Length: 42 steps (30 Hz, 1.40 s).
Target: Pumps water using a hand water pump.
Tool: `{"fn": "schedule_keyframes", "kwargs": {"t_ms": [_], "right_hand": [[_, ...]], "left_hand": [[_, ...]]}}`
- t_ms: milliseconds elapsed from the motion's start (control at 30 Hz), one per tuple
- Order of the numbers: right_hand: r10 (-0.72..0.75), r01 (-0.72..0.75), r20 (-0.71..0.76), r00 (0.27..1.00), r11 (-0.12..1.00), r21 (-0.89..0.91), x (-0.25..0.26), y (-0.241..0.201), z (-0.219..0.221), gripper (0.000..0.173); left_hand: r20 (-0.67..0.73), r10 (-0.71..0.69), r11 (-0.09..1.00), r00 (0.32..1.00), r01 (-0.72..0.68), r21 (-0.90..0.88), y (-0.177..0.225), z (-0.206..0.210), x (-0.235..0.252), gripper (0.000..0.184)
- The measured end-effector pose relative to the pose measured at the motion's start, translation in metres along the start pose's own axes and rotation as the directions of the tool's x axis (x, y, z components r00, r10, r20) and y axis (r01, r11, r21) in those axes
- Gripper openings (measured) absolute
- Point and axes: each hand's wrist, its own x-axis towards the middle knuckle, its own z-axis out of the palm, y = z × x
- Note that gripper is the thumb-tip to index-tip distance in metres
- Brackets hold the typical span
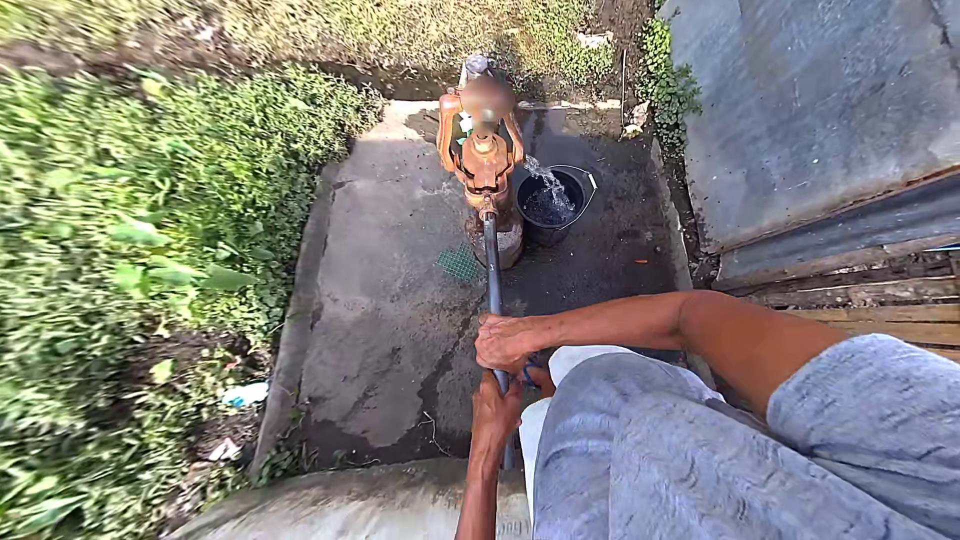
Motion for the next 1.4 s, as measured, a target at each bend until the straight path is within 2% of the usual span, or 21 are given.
{"fn": "schedule_keyframes", "kwargs": {"t_ms": [100, 233, 333, 400, 533, 633, 733, 800, 867, 933, 1000, 1067, 1167, 1267, 1333, 1400], "right_hand": [[0.010, -0.010, 0.021, 1.000, 1.000, -0.009, 0.033, 0.002, 0.025, 0.020], [0.021, -0.021, 0.069, 0.997, 1.000, -0.004, 0.060, 0.014, 0.049, 0.016], [0.066, -0.066, 0.075, 0.995, 0.998, -0.009, 0.086, 0.026, 0.078, 0.019], [0.109, -0.108, 0.097, 0.989, 0.994, -0.011, 0.104, 0.036, 0.098, 0.021], [0.145, -0.158, 0.227, 0.963, 0.987, 0.041, 0.119, 0.053, 0.124, 0.027], [0.084, -0.084, 0.180, 0.980, 0.996, -0.008, 0.088, 0.036, 0.105, 0.022], [0.022, -0.018, 0.104, 0.994, 0.999, -0.037, 0.034, 0.005, 0.041, 0.019], [-0.022, 0.023, 0.055, 0.998, 1.000, -0.009, 0.002, -0.004, 0.005, 0.022], [-0.087, 0.087, -0.030, 0.996, 0.996, 0.023, -0.017, 0.002, -0.015, 0.026], [-0.126, 0.130, -0.099, 0.987, 0.991, 0.036, -0.017, 0.009, -0.013, 0.027], [-0.092, 0.095, -0.087, 0.992, 0.995, 0.036, 0.002, 0.008, 0.008, 0.024], [-0.034, 0.034, -0.022, 0.999, 0.999, 0.011, 0.026, 0.003, 0.024, 0.020], [-0.025, 0.025, 0.038, 0.999, 1.000, 0.007, 0.051, 0.009, 0.037, 0.018], [-0.003, 0.003, 0.056, 0.998, 1.000, 0.012, 0.072, 0.018, 0.063, 0.018], [0.031, -0.031, 0.059, 0.998, 1.000, -0.002, 0.090, 0.027, 0.084, 0.019], [0.070, -0.071, 0.078, 0.994, 0.997, 0.007, 0.107, 0.039, 0.107, 0.020]], "left_hand": [[-0.143, -0.068, 0.977, 0.987, 0.095, 0.191, -0.023, 0.015, 0.040, 0.027], [-0.177, -0.184, 0.932, 0.967, 0.229, 0.282, -0.039, 0.032, 0.072, 0.031], [-0.201, -0.210, 0.900, 0.957, 0.269, 0.342, -0.062, 0.050, 0.109, 0.035], [-0.175, -0.251, 0.906, 0.952, 0.294, 0.305, -0.080, 0.066, 0.142, 0.041], [-0.007, -0.230, 0.971, 0.973, 0.229, -0.063, -0.114, 0.101, 0.182, 0.035], [0.074, -0.197, 0.959, 0.978, 0.208, -0.193, -0.100, 0.088, 0.138, 0.022], [0.113, -0.116, 0.918, 0.987, 0.150, -0.366, -0.064, 0.045, 0.056, 0.012], [0.118, 0.000, 0.915, 0.993, 0.048, -0.402, -0.034, 0.017, 0.006, 0.021], [0.129, 0.081, 0.913, 0.988, -0.022, -0.407, -0.006, -0.004, -0.022, 0.029], [0.091, 0.068, 0.951, 0.994, -0.037, -0.306, 0.003, -0.008, -0.024, 0.030], [-0.033, -0.010, 1.000, 0.999, 0.010, 0.003, -0.009, 0.004, -0.003, 0.036], [-0.145, -0.069, 0.977, 0.987, 0.096, 0.190, -0.031, 0.019, 0.023, 0.035], [-0.177, -0.144, 0.943, 0.974, 0.189, 0.274, -0.046, 0.029, 0.047, 0.029], [-0.228, -0.192, 0.910, 0.954, 0.260, 0.322, -0.066, 0.048, 0.076, 0.031], [-0.257, -0.207, 0.900, 0.944, 0.286, 0.328, -0.085, 0.064, 0.105, 0.033], [-0.212, -0.268, 0.907, 0.940, 0.320, 0.273, -0.102, 0.079, 0.138, 0.035]]}}
